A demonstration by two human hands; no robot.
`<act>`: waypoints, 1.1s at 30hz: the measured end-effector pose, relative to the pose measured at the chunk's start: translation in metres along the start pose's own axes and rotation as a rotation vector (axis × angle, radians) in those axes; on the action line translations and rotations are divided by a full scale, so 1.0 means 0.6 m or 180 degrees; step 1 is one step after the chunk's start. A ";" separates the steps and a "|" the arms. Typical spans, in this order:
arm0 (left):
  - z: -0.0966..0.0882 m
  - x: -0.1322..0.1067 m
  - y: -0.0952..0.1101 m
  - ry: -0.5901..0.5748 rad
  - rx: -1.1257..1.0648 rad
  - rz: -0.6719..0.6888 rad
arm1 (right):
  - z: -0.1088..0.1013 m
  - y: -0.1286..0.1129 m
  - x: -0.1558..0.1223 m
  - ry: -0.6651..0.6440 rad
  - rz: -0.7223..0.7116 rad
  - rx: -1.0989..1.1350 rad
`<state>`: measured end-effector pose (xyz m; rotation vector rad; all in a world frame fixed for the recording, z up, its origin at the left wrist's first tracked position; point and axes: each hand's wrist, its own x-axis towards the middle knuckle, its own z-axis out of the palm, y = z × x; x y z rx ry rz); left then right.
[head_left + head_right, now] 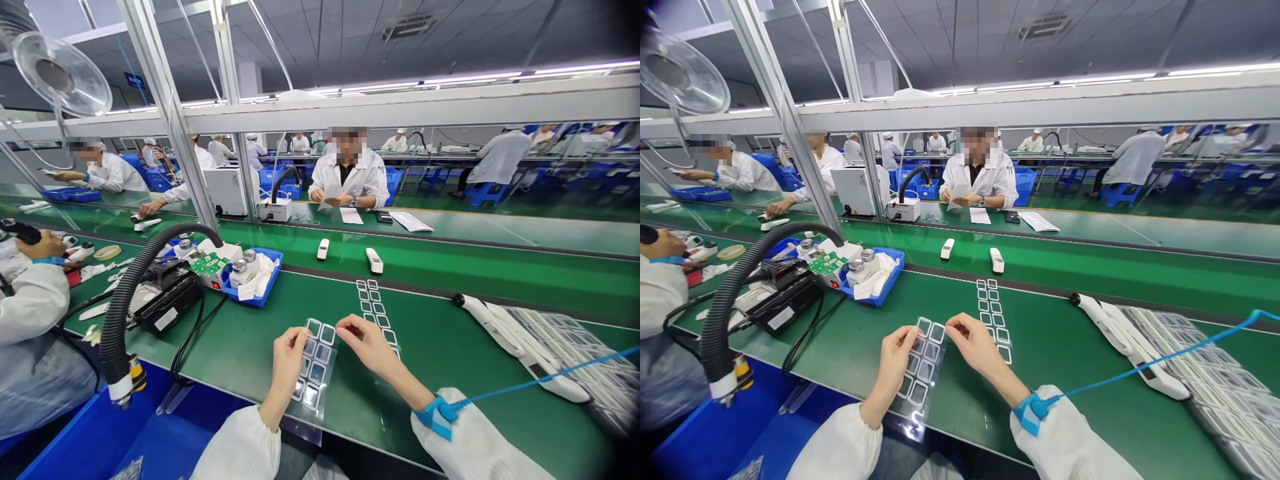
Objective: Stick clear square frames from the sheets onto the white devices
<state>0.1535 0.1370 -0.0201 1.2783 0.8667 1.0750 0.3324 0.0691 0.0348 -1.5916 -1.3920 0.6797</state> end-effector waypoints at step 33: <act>0.000 -0.011 0.007 -0.0089 -0.0149 -0.0202 | 0.023 0.018 -0.004 -0.0030 0.0590 0.0895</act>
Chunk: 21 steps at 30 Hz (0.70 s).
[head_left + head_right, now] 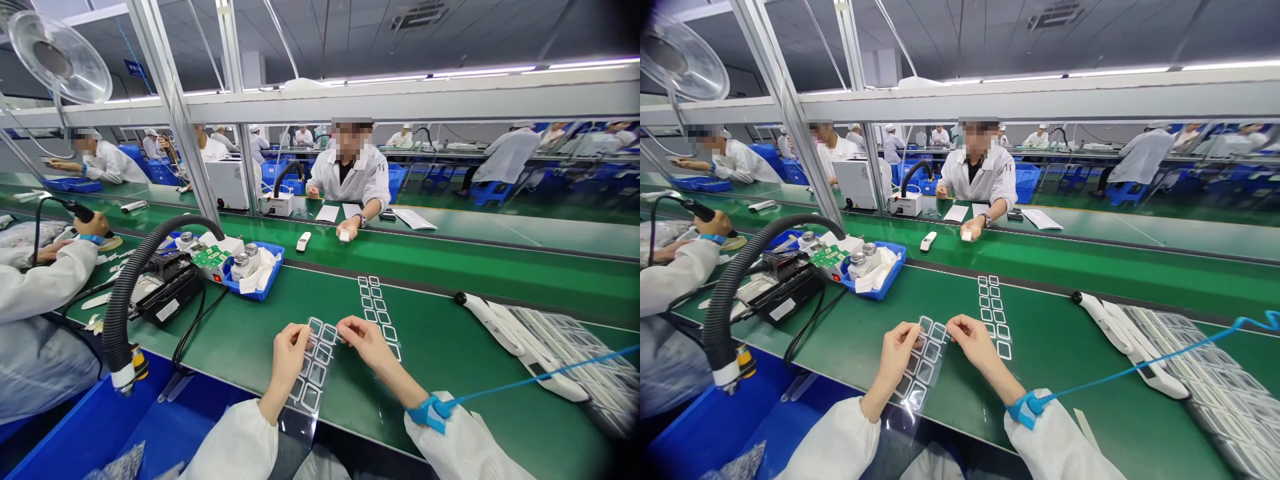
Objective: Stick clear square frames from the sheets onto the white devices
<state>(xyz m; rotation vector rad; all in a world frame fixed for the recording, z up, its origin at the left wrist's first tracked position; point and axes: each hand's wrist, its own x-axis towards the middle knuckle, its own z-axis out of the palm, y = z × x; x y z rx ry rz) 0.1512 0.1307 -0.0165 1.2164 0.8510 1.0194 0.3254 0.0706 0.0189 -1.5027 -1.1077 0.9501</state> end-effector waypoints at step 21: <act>0.030 0.006 0.014 -0.0342 -0.0359 -0.0399 | -0.010 0.008 0.013 -0.0145 -0.0600 -0.0559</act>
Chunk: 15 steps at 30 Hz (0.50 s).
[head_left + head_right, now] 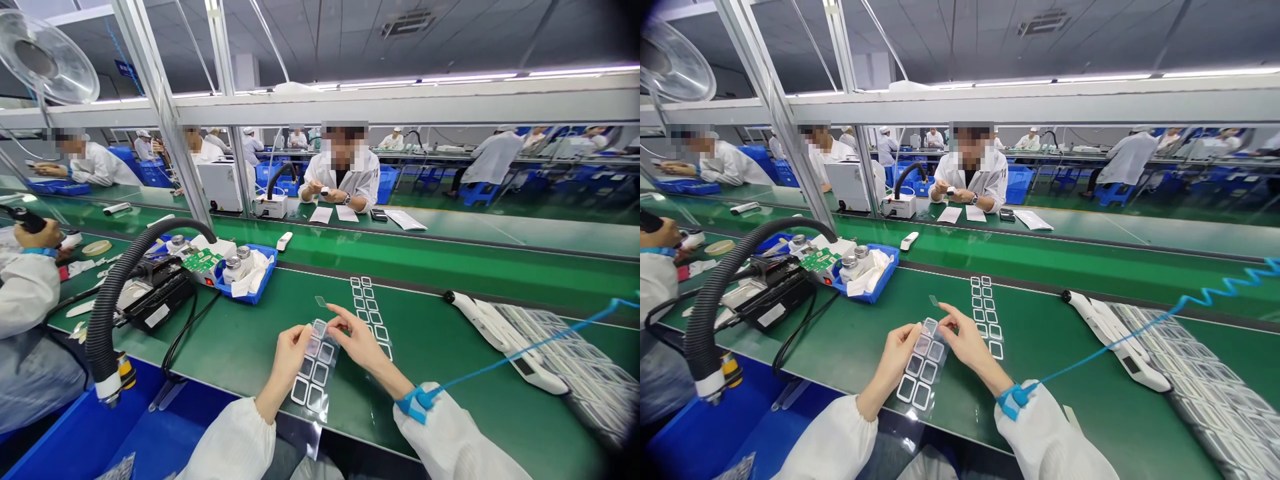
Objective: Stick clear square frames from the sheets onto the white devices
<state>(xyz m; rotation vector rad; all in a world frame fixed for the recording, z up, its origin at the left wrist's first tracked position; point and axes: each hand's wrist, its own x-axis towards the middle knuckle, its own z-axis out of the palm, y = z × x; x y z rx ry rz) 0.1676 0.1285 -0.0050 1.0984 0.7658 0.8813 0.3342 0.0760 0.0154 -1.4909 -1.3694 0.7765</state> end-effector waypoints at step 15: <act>0.024 0.048 -0.007 0.0156 -0.0346 -0.0053 | -0.062 0.031 -0.050 0.0358 -0.0041 -0.0469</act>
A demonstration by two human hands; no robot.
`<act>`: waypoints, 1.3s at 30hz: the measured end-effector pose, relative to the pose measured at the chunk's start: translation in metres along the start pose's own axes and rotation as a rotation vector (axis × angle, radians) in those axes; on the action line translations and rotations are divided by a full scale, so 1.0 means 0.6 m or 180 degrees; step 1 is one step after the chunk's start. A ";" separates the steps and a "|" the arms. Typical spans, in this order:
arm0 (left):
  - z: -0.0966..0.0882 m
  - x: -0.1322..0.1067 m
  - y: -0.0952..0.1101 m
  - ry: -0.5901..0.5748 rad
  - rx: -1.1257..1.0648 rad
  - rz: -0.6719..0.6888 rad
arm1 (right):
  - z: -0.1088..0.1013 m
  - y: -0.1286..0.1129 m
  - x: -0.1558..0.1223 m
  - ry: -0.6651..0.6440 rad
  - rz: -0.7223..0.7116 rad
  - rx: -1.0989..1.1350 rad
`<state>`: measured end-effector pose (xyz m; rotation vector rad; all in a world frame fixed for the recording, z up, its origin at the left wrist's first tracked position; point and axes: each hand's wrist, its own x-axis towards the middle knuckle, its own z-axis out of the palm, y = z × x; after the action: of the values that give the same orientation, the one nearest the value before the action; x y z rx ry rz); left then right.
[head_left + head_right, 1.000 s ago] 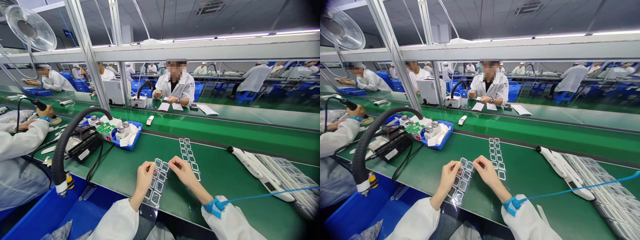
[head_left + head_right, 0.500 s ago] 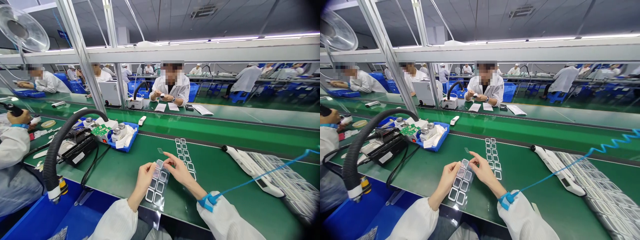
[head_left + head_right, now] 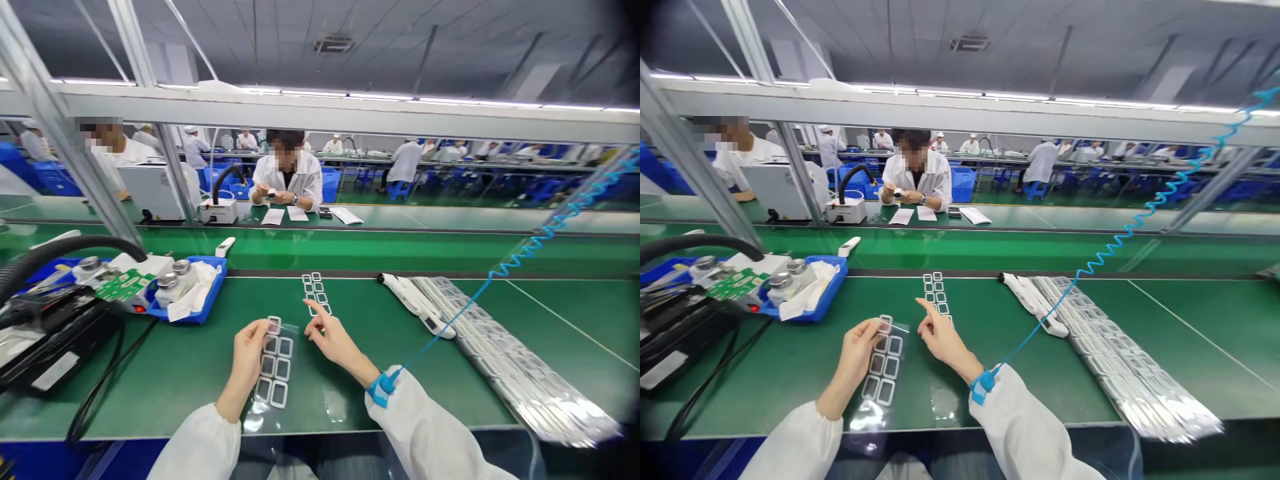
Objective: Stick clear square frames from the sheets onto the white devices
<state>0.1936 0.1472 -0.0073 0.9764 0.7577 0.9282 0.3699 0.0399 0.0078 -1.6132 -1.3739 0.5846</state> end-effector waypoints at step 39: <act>-0.043 -0.168 0.048 0.0083 -0.0949 -0.0483 | 0.070 -0.113 -0.048 0.0435 -0.2027 -0.1651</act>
<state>0.1209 0.0724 0.0213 0.6382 0.6822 0.8925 0.2934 0.0244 0.0404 -1.4322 -1.9089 -0.2770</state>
